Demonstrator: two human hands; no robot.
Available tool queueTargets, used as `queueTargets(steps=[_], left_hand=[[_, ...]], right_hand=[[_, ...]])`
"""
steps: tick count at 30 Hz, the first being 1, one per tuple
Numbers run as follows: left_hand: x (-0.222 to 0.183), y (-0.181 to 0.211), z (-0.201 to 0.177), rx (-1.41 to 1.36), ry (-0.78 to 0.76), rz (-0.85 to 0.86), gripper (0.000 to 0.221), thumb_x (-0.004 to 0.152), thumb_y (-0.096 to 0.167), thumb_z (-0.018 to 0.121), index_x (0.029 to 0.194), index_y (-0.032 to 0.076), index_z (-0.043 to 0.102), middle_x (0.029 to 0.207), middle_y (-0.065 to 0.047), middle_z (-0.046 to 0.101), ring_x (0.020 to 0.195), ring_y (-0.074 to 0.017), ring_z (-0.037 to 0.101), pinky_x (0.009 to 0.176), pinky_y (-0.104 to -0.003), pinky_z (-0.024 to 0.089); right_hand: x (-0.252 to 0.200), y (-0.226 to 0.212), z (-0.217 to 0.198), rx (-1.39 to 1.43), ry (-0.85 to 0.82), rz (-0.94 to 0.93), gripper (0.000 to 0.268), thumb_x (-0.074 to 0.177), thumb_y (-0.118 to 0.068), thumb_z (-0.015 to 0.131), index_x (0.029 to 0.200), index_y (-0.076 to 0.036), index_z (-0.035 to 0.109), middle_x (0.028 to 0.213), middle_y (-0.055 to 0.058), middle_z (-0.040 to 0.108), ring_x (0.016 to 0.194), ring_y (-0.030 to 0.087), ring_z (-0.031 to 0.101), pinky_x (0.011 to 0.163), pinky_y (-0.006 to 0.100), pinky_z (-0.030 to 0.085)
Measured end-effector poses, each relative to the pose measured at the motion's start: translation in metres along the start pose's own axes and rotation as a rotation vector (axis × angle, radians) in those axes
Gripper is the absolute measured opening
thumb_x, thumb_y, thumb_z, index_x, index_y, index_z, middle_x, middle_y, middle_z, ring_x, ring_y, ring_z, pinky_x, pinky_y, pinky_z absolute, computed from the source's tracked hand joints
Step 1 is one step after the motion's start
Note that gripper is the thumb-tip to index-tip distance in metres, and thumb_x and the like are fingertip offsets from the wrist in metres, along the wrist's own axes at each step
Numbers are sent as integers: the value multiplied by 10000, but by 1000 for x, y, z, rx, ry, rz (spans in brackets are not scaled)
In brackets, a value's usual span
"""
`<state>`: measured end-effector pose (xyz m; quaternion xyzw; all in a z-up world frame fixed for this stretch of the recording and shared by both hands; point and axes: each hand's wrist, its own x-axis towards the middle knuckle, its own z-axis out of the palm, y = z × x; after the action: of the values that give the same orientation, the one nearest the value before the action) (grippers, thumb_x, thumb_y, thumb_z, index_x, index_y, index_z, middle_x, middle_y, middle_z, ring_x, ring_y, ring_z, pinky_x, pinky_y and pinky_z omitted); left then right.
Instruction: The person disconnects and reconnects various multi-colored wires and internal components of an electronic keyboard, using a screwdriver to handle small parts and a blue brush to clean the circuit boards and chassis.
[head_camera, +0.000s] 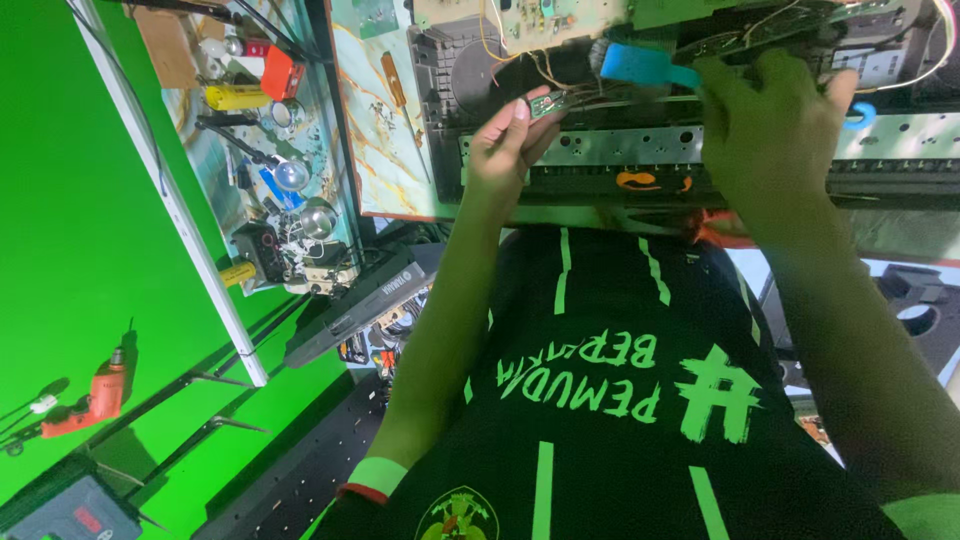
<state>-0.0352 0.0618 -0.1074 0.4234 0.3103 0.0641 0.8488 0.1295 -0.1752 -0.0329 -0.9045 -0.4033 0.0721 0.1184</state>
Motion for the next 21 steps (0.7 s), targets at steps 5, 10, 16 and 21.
queueTargets(steps=[5, 10, 16, 21], left_hand=[[-5, 3, 0, 12, -21, 50, 419, 1129, 262, 543, 1429, -29, 578, 1305, -169, 678, 1209, -261, 672, 1092, -408, 532], [-3, 7, 0, -13, -35, 15, 422, 1132, 285, 492, 1416, -14, 581, 1327, -162, 693, 1242, -233, 672, 1096, -373, 535], [5, 4, 2, 13, 5, 25, 420, 1137, 282, 491, 1415, -19, 586, 1298, -147, 694, 1181, -227, 685, 1034, -373, 555], [1, 3, 1, -46, 37, 29, 425, 1141, 285, 496, 1399, -36, 598, 1295, -154, 698, 1146, -227, 688, 1052, -385, 557]], right_hand=[[-6, -27, 26, -78, 46, -186, 483, 902, -291, 651, 1383, -254, 664, 1261, 88, 687, 1097, 265, 639, 991, 562, 347], [-13, 0, 33, 63, 2, -55, 198, 1104, -244, 628, 1297, -204, 644, 1203, 116, 676, 1140, 304, 622, 1034, 564, 337], [-17, -20, 35, 111, 43, -67, 281, 1059, -248, 690, 1337, -224, 657, 1179, 84, 677, 1161, 277, 633, 977, 546, 373], [-19, -9, 36, 47, 43, -99, 340, 1004, -237, 702, 1339, -246, 646, 1210, 127, 653, 1106, 280, 617, 976, 530, 381]])
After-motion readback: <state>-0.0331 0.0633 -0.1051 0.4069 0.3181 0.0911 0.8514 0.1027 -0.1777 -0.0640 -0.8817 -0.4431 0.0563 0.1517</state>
